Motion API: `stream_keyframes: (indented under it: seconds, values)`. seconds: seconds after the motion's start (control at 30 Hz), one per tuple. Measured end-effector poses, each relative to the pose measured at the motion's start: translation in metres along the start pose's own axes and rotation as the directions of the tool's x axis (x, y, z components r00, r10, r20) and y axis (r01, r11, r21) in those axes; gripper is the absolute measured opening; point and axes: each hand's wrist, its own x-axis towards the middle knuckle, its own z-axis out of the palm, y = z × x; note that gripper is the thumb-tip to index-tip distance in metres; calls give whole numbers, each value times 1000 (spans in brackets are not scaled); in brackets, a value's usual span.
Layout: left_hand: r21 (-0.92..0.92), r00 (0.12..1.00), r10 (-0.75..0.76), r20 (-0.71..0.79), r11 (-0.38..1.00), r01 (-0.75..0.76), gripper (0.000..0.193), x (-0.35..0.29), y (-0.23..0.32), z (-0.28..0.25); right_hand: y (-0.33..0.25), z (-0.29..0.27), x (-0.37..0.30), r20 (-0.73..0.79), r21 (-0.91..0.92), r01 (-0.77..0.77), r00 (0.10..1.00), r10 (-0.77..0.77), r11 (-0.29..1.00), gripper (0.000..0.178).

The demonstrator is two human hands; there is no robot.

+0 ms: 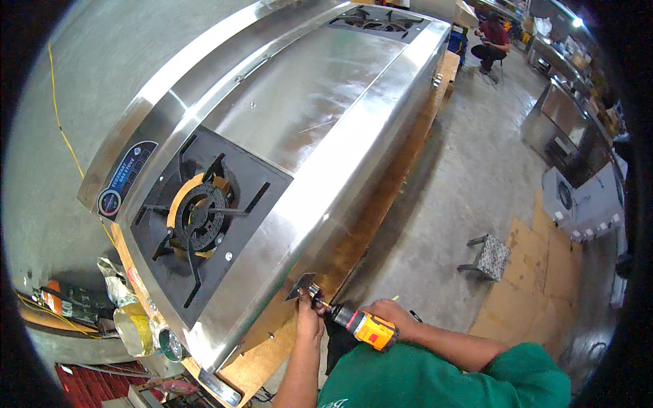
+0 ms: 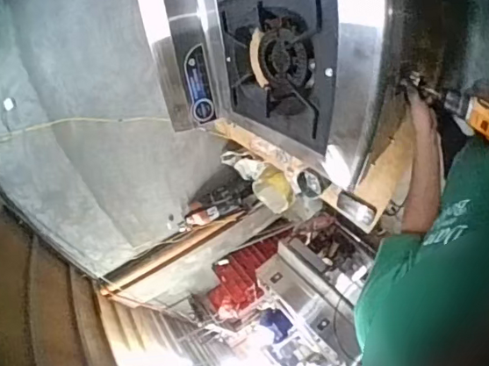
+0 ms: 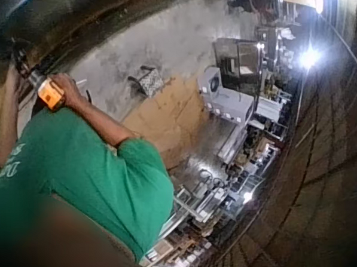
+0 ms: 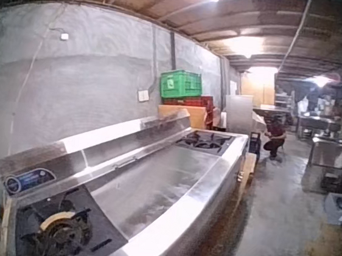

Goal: The person assembles a stainless steel gas stove by placing and securing metal components with a cordless drill. They handle screws and fasteners, align parts on the stove surface, and tighten them in sequence.

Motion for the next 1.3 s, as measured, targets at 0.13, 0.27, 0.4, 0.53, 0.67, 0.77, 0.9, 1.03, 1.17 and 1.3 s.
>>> stream_keyframes:
  seconds: [0.13,0.27,0.4,0.53,0.67,0.77,0.9,1.03,1.17,1.3]
  values:
    - [74,1000,-8,-24,997,9,46,0,7,6,17,17,-2,-90,-25,50,995,-52,998,41]
    - [139,990,-68,124,989,50,51,15,7,-17,13,24,-2,-138,-47,27,990,-33,999,40]
    - [188,979,-82,189,981,46,57,16,11,-16,9,28,-3,-150,-33,7,989,-12,999,37]
    - [264,976,-84,201,964,28,59,15,14,-16,21,42,-2,-120,-154,-39,993,21,987,33]
    - [263,975,-83,207,964,26,60,16,14,-18,14,31,-5,-254,-151,49,963,-87,987,33]
    - [256,972,-83,221,966,24,59,16,16,-17,8,23,-4,-268,-124,63,959,-94,990,33]
    - [250,981,-60,185,968,12,59,14,18,-13,2,22,-6,-274,-133,29,960,-65,991,34]
    - [202,975,-51,218,979,6,55,19,14,-21,2,27,-7,-260,-152,20,964,-59,988,35]
    - [79,970,-49,240,996,31,50,17,11,-15,5,31,-7,-267,-132,9,963,-45,991,34]
    - [54,972,-2,237,998,-11,50,8,10,-5,6,30,-6,-257,-115,-23,966,-7,993,29]
